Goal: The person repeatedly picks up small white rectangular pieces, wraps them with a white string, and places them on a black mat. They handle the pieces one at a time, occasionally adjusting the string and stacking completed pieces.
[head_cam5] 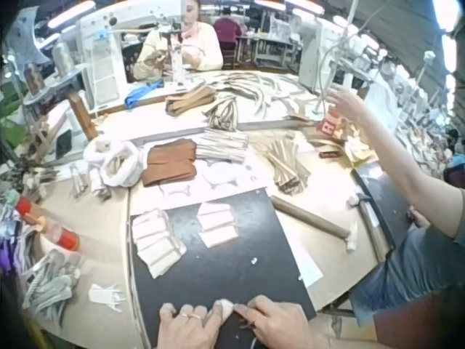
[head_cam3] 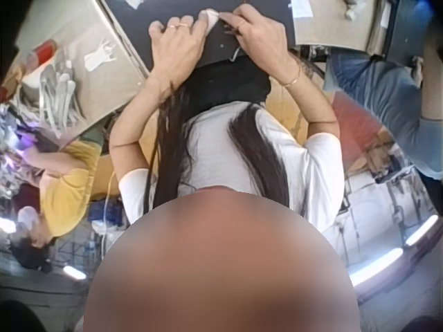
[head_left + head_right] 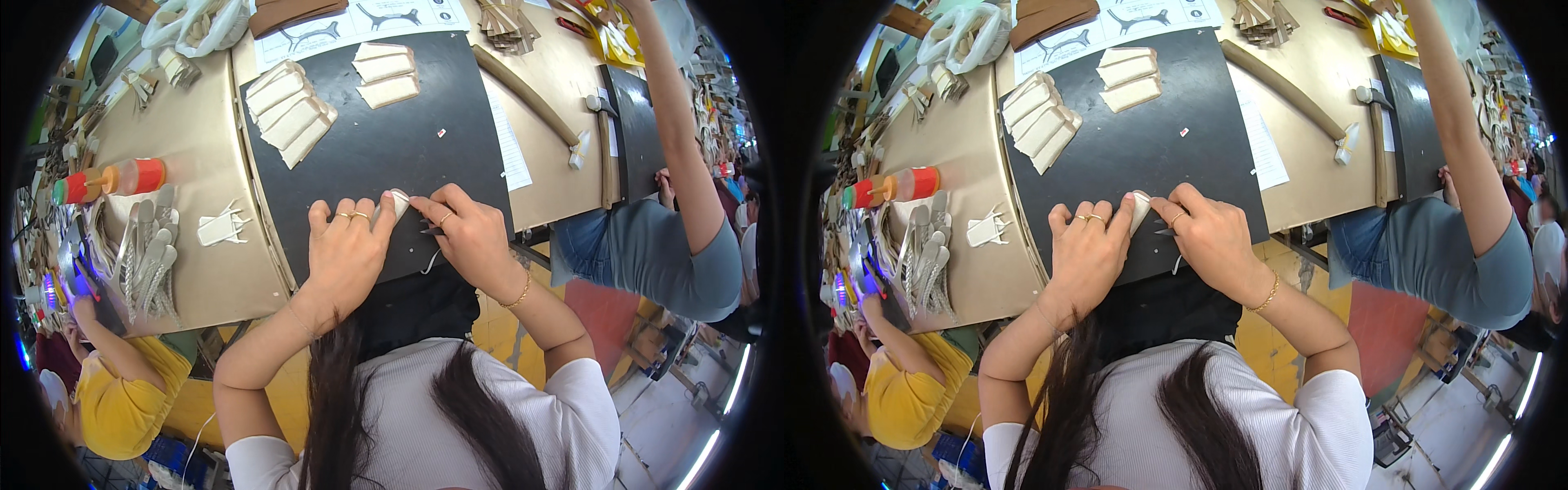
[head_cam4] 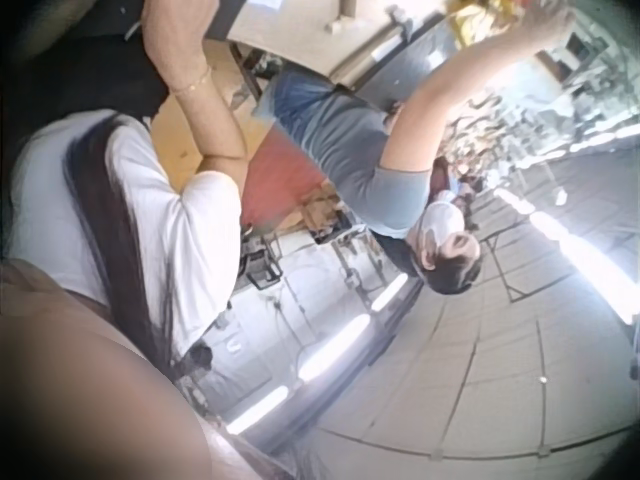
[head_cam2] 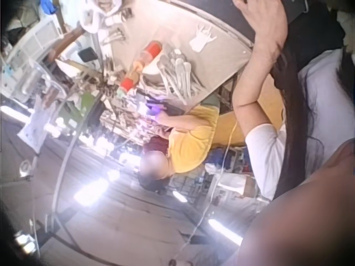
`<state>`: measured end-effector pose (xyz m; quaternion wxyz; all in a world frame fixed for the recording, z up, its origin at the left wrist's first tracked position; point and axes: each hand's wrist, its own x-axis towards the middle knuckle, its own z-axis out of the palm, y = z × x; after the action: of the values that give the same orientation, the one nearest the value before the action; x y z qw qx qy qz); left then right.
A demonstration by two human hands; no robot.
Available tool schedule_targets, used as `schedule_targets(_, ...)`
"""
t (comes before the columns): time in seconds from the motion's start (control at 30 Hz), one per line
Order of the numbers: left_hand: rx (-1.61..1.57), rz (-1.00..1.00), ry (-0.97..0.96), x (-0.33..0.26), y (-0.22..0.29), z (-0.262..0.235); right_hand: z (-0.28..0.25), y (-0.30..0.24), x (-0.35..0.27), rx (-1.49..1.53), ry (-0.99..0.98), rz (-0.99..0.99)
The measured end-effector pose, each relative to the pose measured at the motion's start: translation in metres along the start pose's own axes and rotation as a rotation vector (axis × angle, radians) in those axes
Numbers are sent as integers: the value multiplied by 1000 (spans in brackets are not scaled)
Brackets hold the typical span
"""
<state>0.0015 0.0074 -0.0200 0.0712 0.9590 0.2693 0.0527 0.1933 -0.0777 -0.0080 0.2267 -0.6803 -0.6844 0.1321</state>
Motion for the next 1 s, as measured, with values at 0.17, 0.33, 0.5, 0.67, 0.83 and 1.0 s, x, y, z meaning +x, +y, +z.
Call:
schedule_targets(0.17, 0, 17, -6, 2, -1, 0, 5, 1, -7, -86, 32, -84)
schedule_targets(0.33, -17, 22, -11, 4, -1, -2, 10, 2, -9, -105, 19, -103)
schedule_targets(0.5, -5, 26, -26, 5, -1, -4, 12, 2, -10, -108, 19, -105)
schedule_targets(0.67, -19, 29, -21, 6, -1, -5, 12, 2, -10, -119, 16, -108)
schedule_targets(0.83, -118, 103, -40, 17, -19, -11, 10, -1, -9, -143, -3, -86)
schedule_targets(1.0, -197, 307, -24, 32, -58, -9, 7, -2, -7, -190, -29, -89)
